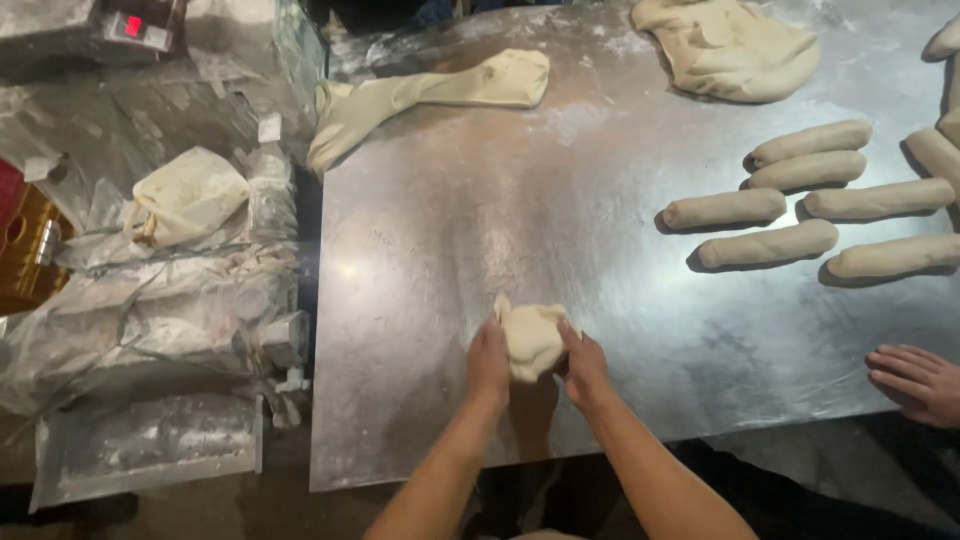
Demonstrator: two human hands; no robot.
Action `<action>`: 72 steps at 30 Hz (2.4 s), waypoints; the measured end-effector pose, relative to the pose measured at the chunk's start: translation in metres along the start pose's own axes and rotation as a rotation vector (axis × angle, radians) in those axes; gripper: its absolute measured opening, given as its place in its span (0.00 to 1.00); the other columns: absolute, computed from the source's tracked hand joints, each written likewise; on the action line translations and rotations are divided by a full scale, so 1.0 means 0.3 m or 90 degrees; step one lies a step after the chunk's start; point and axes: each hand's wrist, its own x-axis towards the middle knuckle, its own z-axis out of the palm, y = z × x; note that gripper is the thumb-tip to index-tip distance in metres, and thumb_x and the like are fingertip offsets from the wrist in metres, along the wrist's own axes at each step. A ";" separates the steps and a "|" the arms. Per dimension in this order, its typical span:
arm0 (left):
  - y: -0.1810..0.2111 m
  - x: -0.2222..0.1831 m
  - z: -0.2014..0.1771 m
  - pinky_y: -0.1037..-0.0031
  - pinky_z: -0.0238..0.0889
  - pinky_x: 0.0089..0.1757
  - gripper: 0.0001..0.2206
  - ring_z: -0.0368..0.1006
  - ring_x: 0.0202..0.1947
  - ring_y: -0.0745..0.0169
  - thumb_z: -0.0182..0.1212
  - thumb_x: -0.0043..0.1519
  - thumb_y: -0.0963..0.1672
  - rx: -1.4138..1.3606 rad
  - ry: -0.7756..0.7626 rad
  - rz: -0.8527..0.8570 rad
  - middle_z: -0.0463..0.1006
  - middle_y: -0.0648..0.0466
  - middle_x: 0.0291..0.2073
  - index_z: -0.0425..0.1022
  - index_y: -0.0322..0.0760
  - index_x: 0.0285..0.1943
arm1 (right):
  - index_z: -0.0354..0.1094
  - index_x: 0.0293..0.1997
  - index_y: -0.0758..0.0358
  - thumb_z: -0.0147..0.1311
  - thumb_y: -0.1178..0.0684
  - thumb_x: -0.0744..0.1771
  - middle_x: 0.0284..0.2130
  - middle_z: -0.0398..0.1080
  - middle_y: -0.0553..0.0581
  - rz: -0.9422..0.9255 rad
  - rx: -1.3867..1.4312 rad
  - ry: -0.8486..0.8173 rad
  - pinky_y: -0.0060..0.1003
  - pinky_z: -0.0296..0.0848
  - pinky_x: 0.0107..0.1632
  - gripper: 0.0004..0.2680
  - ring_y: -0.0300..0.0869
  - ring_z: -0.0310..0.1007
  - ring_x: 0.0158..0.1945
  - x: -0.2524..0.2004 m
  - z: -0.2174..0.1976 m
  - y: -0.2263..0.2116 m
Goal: Manually kneading and shaping dough into rolls on a metal preparation table in a bakery.
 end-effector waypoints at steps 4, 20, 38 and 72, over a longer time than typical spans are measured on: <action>0.156 -0.187 -0.034 0.68 0.64 0.53 0.22 0.72 0.55 0.57 0.56 0.69 0.48 0.125 -0.054 0.165 0.74 0.43 0.57 0.66 0.27 0.67 | 0.67 0.61 0.70 0.48 0.38 0.68 0.49 0.74 0.64 0.080 -0.137 -0.050 0.48 0.76 0.50 0.23 0.52 0.76 0.50 -0.097 0.014 -0.034; 0.287 -0.278 0.037 0.71 0.71 0.39 0.19 0.76 0.35 0.62 0.56 0.66 0.51 0.147 -0.120 0.103 0.82 0.50 0.33 0.80 0.30 0.47 | 0.69 0.54 0.73 0.55 0.47 0.69 0.41 0.75 0.63 -0.152 -0.147 -0.013 0.39 0.76 0.43 0.16 0.44 0.76 0.40 -0.300 0.178 -0.178; 0.068 -0.094 -0.006 0.58 0.65 0.54 0.14 0.74 0.52 0.44 0.61 0.62 0.48 0.690 -0.569 0.733 0.80 0.45 0.51 0.78 0.37 0.51 | 0.73 0.47 0.59 0.53 0.39 0.68 0.51 0.72 0.58 -0.808 -1.172 -0.426 0.53 0.66 0.60 0.14 0.50 0.68 0.57 -0.140 -0.411 -0.238; -0.064 -0.151 0.071 0.59 0.64 0.61 0.21 0.71 0.62 0.42 0.56 0.63 0.46 0.699 -0.347 0.578 0.74 0.41 0.60 0.73 0.28 0.61 | 0.72 0.56 0.67 0.52 0.46 0.68 0.55 0.71 0.69 -0.501 -0.879 -0.025 0.51 0.68 0.60 0.16 0.59 0.69 0.59 -0.197 -0.256 -0.083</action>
